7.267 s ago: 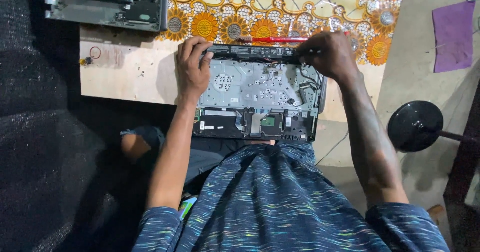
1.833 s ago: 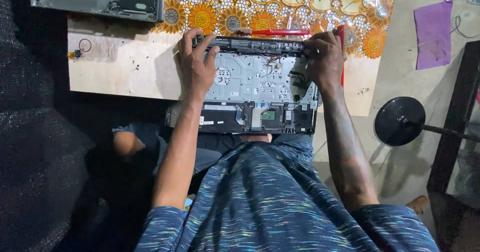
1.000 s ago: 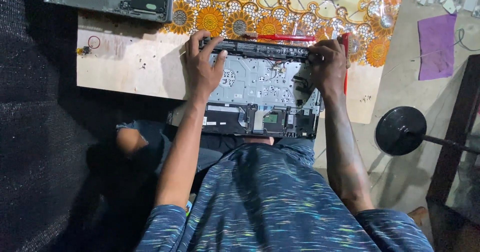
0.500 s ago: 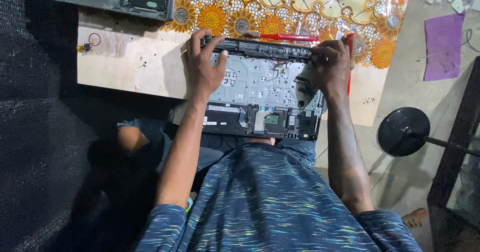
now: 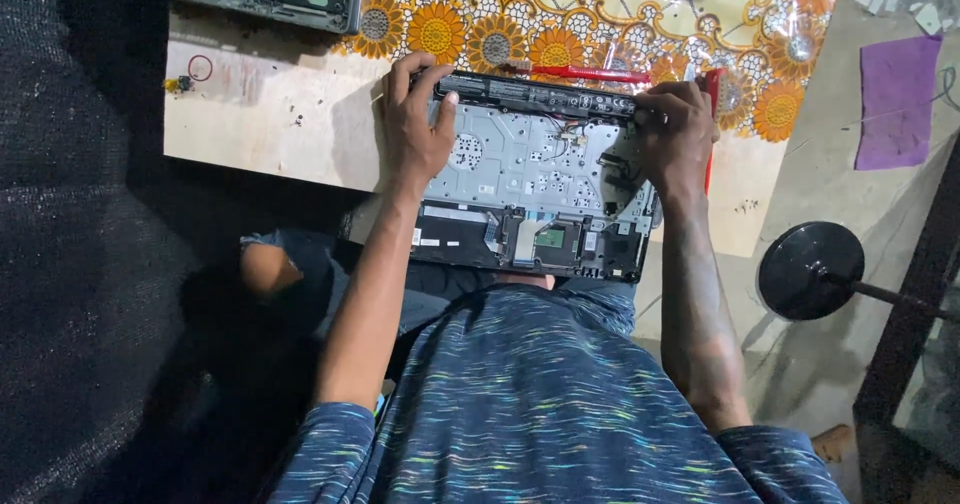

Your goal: The person places a motherboard into the laptop chassis, connects ribbon cables and wires to the board, and then picks up a hard drive enclosure.

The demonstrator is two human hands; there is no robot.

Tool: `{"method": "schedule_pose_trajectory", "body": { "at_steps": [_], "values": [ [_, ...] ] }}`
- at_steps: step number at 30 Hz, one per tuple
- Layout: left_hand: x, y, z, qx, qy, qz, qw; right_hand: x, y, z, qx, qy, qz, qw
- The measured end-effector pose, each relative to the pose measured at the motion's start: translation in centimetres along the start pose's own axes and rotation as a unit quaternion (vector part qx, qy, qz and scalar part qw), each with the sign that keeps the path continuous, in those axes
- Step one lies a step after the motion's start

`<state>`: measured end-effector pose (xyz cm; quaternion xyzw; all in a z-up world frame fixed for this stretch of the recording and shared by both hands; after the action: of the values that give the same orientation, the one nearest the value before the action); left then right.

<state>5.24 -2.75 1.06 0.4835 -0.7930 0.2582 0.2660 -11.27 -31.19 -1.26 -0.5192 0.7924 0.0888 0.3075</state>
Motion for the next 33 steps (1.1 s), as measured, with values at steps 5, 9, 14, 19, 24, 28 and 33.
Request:
{"method": "schedule_pose_trajectory", "body": {
  "at_steps": [5, 9, 14, 19, 24, 28, 33],
  "values": [
    [0.2, 0.1, -0.2, 0.003, 0.006, 0.004, 1.000, -0.2, 0.0, 0.0, -0.014, 0.007, 0.005, 1.000],
    [0.2, 0.1, -0.2, -0.003, 0.001, 0.002, 1.000, 0.1, 0.0, 0.1, -0.007, 0.000, 0.000, 1.000],
    [0.1, 0.1, -0.1, -0.002, 0.001, 0.001, 1.000, -0.1, 0.0, 0.0, -0.010, 0.006, -0.003, 1.000],
    [-0.1, 0.1, -0.1, 0.008, 0.020, 0.002, 1.000, 0.2, 0.0, 0.1, -0.005, 0.005, -0.008, 1.000],
    [-0.9, -0.4, 0.6, 0.018, 0.035, -0.035, 0.999, 0.0, -0.1, 0.1, -0.008, 0.000, -0.009, 1.000],
    [-0.6, -0.2, 0.0, 0.016, 0.044, -0.021, 0.999, -0.4, 0.0, -0.1, -0.007, -0.013, -0.006, 1.000],
    [-0.1, 0.1, -0.5, 0.025, 0.044, 0.026, 0.998, -0.3, 0.2, -0.1, -0.005, -0.005, -0.003, 1.000]
  ]
}}
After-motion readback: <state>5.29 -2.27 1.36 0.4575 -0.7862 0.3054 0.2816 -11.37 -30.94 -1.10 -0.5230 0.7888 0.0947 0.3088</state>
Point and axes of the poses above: each hand's wrist, its own y-axis away from the middle knuckle, its own z-axis out of the palm, x = y × z, the point moved 6 cm from there along -y, towards the middle knuckle, and after that the axes turned 9 degrees about -z, right-handed, at the moved point
